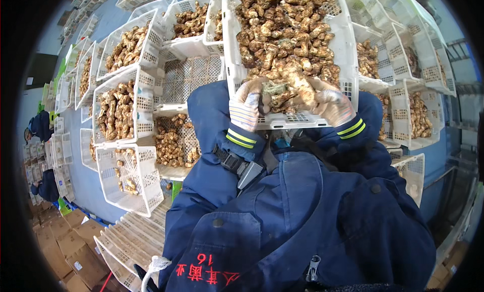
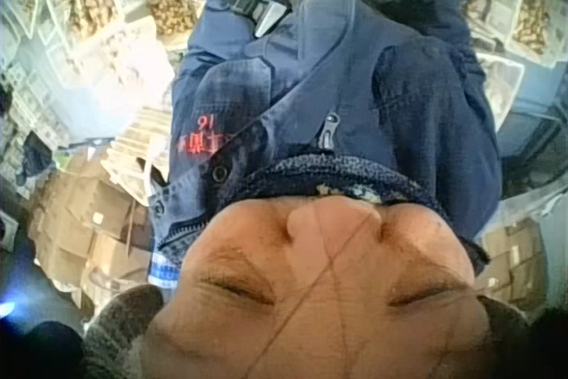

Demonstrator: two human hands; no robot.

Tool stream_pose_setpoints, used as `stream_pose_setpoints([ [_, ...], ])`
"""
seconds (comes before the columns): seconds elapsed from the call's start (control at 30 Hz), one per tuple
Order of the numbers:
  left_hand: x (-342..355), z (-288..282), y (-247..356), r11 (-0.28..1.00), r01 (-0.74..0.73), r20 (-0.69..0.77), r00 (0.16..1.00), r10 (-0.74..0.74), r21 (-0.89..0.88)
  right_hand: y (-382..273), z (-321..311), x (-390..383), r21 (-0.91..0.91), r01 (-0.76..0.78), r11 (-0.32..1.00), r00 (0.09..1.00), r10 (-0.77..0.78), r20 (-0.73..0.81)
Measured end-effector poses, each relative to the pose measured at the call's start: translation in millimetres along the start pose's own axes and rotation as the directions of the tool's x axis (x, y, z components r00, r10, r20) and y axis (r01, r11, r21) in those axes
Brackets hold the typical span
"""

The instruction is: The person sorts ginger roots by hand, picking them up from a white plastic crate and placing them into another crate. The process involves repetitive picking and placing of the roots to organize them within the containers.

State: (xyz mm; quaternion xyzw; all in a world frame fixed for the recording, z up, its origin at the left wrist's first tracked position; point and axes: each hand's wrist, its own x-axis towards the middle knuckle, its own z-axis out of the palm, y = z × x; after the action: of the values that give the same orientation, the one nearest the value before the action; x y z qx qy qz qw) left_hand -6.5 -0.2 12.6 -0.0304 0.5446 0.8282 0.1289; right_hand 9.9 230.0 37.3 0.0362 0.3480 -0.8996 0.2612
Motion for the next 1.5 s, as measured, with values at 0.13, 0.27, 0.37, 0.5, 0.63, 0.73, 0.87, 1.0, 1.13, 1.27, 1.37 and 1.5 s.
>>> stream_pose_setpoints([
  [0.13,-15.1,5.6,-2.3,0.978,-0.071,0.372,0.928,-0.008,0.198,-20.4,-9.4,-24.1,0.245,0.100,0.964,0.995,-0.098,-0.019],
  [0.27,-11.9,3.2,-10.5,0.829,-0.136,0.700,0.619,-0.356,0.542,-23.1,-9.2,-32.9,0.251,0.226,0.941,0.974,-0.219,-0.059],
  [0.37,-17.2,21.5,-6.5,0.763,-0.470,0.738,0.675,-0.014,0.444,-23.7,-8.0,-36.4,-0.030,0.328,0.944,0.939,-0.329,-0.099],
  [0.5,-18.8,9.6,-5.2,0.846,-0.059,0.562,0.771,-0.299,0.530,-19.6,-2.0,-29.4,-0.389,0.348,0.853,0.859,-0.456,-0.231],
  [0.63,-12.1,8.0,-8.7,0.770,-0.451,0.649,0.758,0.064,0.451,-10.6,14.1,-22.4,-0.566,0.349,0.747,0.822,-0.534,-0.198],
  [0.73,-17.4,19.4,-1.7,0.915,-0.230,0.547,0.837,0.012,0.331,5.4,13.8,-8.5,-0.451,0.389,0.803,0.856,-0.496,-0.146],
  [0.87,-18.6,22.2,-1.9,0.984,0.134,0.454,0.874,-0.174,0.121,21.6,20.7,1.3,-0.260,0.207,0.943,0.952,-0.256,-0.171],
  [1.0,-17.7,14.6,-7.9,0.974,0.226,0.292,0.932,-0.214,-0.008,32.5,14.2,15.4,-0.526,0.155,0.836,0.973,-0.220,-0.063],
  [1.13,-12.2,7.5,-23.6,0.984,0.179,0.273,0.947,-0.170,-0.010,22.9,32.8,12.3,-0.342,0.115,0.933,0.992,-0.128,-0.014],
  [1.27,-13.2,12.2,-20.2,0.971,0.225,0.232,0.943,-0.238,0.083,25.8,19.1,20.3,-0.715,0.258,0.649,0.925,-0.379,-0.010],
  [1.37,-9.3,8.6,-27.5,0.945,0.057,0.241,0.960,-0.140,0.321,-25.0,9.3,22.0,-0.780,0.119,0.615,0.920,-0.363,-0.147],
  [1.5,-5.2,24.1,-25.2,0.965,0.098,0.170,0.975,-0.142,0.244,-133.6,-32.2,30.3,-0.574,0.477,0.665,0.731,-0.663,-0.160],
])
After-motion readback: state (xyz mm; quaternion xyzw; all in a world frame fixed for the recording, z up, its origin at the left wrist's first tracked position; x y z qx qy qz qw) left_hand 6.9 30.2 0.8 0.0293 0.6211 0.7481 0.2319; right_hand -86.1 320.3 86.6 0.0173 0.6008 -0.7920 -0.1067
